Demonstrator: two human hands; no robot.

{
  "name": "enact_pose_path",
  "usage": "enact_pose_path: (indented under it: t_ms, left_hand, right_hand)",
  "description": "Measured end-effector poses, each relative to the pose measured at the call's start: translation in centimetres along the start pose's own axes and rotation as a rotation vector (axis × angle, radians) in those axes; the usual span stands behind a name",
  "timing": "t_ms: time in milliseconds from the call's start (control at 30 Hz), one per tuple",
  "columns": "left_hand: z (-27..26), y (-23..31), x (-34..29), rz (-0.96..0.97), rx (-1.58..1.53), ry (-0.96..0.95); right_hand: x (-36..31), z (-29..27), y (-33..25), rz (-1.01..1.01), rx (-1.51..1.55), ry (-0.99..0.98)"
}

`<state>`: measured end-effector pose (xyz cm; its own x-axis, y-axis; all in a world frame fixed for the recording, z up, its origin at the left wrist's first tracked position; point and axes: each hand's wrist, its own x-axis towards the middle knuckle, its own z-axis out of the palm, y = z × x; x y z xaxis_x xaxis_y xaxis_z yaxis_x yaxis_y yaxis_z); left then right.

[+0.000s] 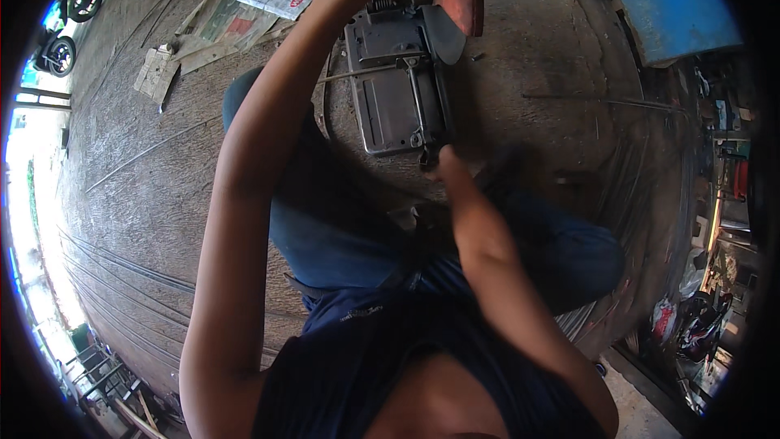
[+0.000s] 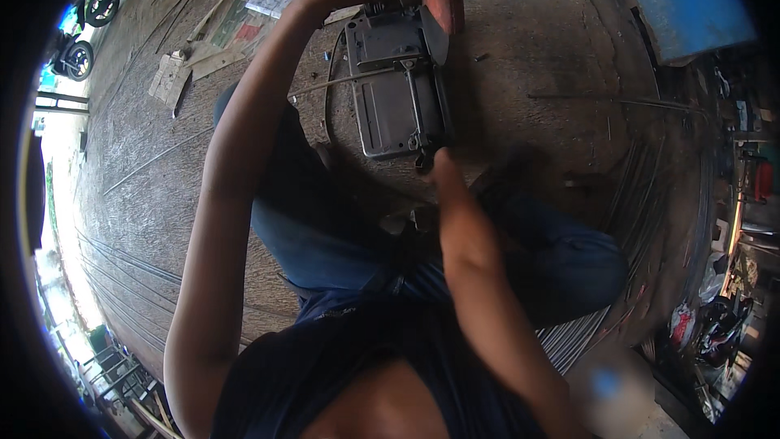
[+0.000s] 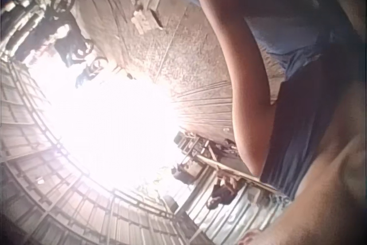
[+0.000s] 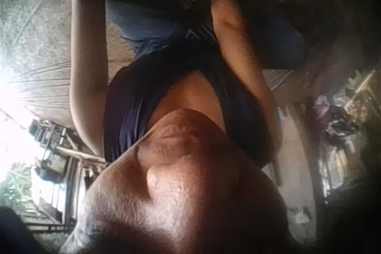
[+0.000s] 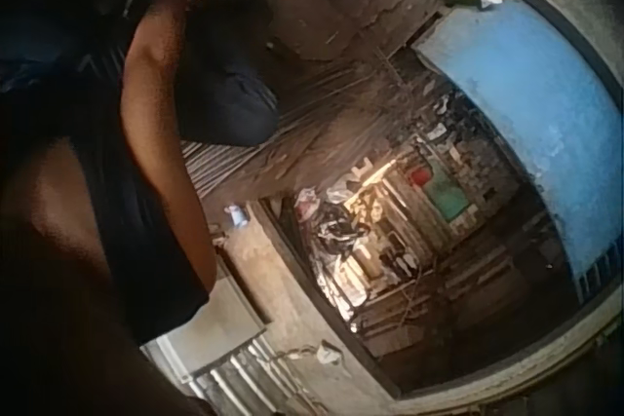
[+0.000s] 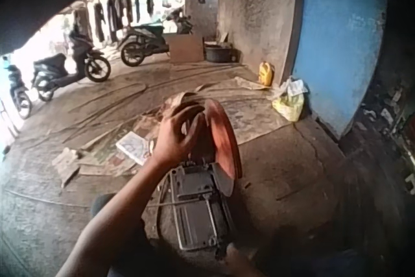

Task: Cutting metal rods using a stationary circular saw.

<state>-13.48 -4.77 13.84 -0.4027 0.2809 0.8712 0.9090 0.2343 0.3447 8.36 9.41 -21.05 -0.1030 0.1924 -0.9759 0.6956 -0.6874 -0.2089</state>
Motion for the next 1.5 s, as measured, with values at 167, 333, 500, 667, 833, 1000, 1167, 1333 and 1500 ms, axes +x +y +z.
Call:
enact_pose_path:
  t_ms: [167, 333, 500, 667, 833, 1000, 1167, 1333, 1500]
  left_hand:
    - [0.8, 0.4, 0.6, 0.006, 0.027, 0.0]
    - [0.9, 0.2, 0.7, 0.0, 0.018, -0.015]
    - [0.8, 0.1, 0.8, 0.003, -0.004, -0.037]
    - [2.1, 1.1, 2.4, 0.022, -0.091, -0.083]
    - [0.0, 0.1, 1.0, 0.032, -0.018, -0.085]
    - [0.4, 0.4, 1.1, 0.035, -0.047, -0.093]
    - [-0.1, 0.3, 0.8, -0.011, -0.045, -0.097]
    - [1.0, 0.4, 0.9, -0.038, -0.089, -0.107]
    - [0.6, 0.8, 0.8, -0.143, -0.136, -0.114]
  right_hand:
    - [7.7, 2.8, 2.3, -0.074, 0.292, 0.154]
    - [8.9, 3.9, 4.8, -0.54, 0.118, 0.53]
    - [8.4, 4.9, 6.2, -0.915, -0.036, 0.79]
    - [15.6, -3.6, 3.6, -0.693, -0.525, 0.469]
    - [9.4, -3.4, 4.1, -0.407, 0.203, -0.139]
    - [6.1, -3.9, 4.4, -0.563, -0.004, -0.199]
    - [1.0, -1.3, 4.7, -1.181, -0.62, 0.376]
    - [1.1, -0.9, 5.5, -1.228, -0.723, 0.589]
    - [-2.5, 1.4, 7.9, -1.476, -0.859, 0.674]
